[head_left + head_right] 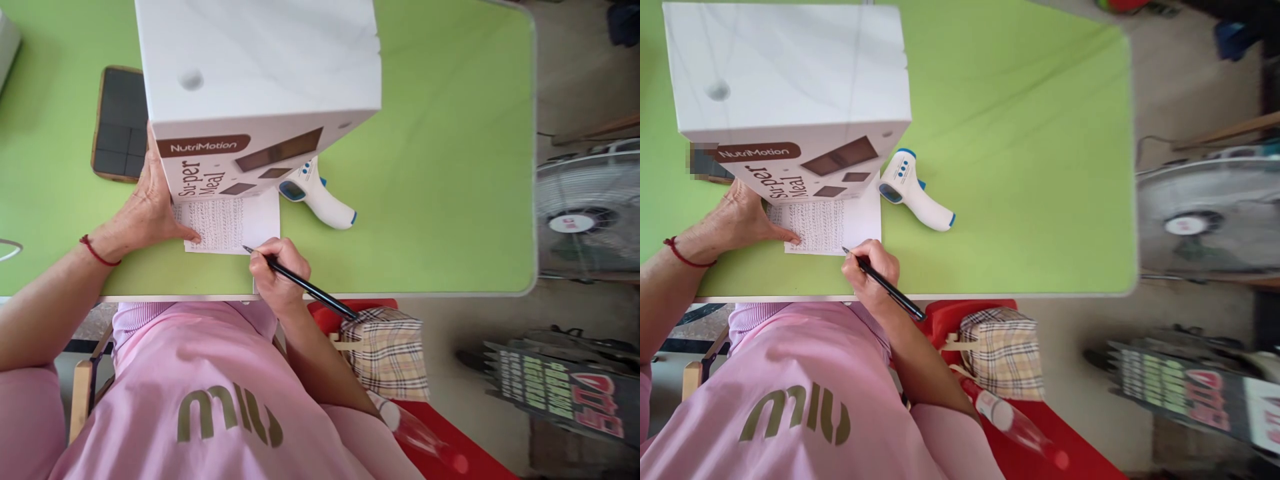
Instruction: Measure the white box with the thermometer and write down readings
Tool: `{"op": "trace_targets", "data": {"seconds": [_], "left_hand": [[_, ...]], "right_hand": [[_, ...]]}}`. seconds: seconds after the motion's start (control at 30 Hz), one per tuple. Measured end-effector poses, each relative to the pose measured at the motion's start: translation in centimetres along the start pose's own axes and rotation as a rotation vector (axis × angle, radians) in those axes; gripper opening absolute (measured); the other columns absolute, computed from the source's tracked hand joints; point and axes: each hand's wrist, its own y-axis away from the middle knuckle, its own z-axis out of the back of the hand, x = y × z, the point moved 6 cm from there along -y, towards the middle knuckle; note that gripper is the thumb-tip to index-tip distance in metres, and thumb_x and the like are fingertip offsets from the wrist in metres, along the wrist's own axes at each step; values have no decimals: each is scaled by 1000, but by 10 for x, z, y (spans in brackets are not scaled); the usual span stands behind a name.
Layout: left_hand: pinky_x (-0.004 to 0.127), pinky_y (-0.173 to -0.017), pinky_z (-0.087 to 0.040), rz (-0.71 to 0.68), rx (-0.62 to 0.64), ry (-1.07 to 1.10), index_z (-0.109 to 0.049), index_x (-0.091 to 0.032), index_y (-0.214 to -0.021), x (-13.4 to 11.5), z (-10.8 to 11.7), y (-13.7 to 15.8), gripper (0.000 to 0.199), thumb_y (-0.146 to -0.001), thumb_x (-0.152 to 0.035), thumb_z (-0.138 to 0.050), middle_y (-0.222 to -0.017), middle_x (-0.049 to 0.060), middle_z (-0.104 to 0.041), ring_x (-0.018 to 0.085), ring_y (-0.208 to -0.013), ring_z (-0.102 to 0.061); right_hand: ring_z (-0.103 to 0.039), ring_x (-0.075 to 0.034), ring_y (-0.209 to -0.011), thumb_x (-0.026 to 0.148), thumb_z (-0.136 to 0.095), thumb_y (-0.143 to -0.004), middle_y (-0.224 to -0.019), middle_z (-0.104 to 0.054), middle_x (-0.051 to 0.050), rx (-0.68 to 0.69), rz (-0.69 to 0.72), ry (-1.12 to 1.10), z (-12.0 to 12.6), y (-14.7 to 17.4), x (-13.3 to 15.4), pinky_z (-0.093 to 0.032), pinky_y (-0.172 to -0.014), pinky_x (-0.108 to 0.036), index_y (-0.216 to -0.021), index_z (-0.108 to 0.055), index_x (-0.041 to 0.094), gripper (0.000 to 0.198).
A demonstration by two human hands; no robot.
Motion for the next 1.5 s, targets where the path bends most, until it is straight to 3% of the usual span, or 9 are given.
{"op": "trace_targets", "data": {"seconds": [0.23, 0.4, 0.63, 0.77, 1.03, 1.3, 1.5], "left_hand": [[71, -136, -19, 5, -10, -14, -22, -24, -166, 1, 1, 1, 154, -44, -73, -102, -170, 23, -29, 50, -167, -3], [72, -136, -17, 7, -2, -35, -23, -23, -166, 1, -2, 1, 153, -45, -74, -101, -170, 21, -31, 51, -167, -1], [71, -137, -15, 3, 42, -47, -22, -21, -166, 6, 0, 2, 153, -47, -81, -97, -170, 23, -28, 53, -165, -11], [72, -137, -13, 44, 55, -37, -22, -27, -167, 8, 3, 3, 150, -47, -74, -100, -170, 20, -32, 53, -165, -13], [72, -138, -11, 52, 32, -2, -32, -25, -163, 3, 2, 1, 148, -43, -77, -100, -167, 21, -36, 54, -165, -11], [75, -136, -13, 84, 14, 25, -35, -24, -162, 2, 3, 0, 149, -40, -82, -99, -165, 22, -39, 55, -164, -9], [75, -136, -12, 70, 17, 3, -25, -19, -167, 1, 1, -1, 159, -41, -81, -99, -167, 23, -35, 57, -164, -8]], "right_hand": [[-48, -8, -48, 12, -59, -87, -62, -57, 8, -36, -10, 12, 1, 0, 2, -39, -50, -21, -79, -52, 24, 16], [-49, -8, -48, 11, -59, -87, -62, -58, 8, -25, 3, 22, -1, 0, 4, -39, -50, -21, -79, -52, 23, 17], [-49, -10, -47, 19, -58, -90, -60, -57, 7, -33, -7, 51, 3, 0, 1, -41, -49, -23, -77, -51, 24, 16], [-52, -9, -47, 17, -59, -90, -61, -60, 8, -6, -4, 39, 4, -1, 1, -43, -49, -21, -79, -54, 24, 14], [-51, -9, -47, 14, -60, -86, -59, -59, 8, 2, -23, 37, 1, 0, 0, -42, -50, -21, -78, -55, 24, 14], [-50, -11, -50, 32, -57, -91, -60, -57, 5, 19, -134, 89, -2, 5, -8, -43, -52, -25, -75, -55, 24, 18], [-51, -10, -50, 22, -60, -93, -63, -59, 6, -7, -32, 29, 3, 4, -1, -43, -51, -23, -81, -56, 24, 13]]}}
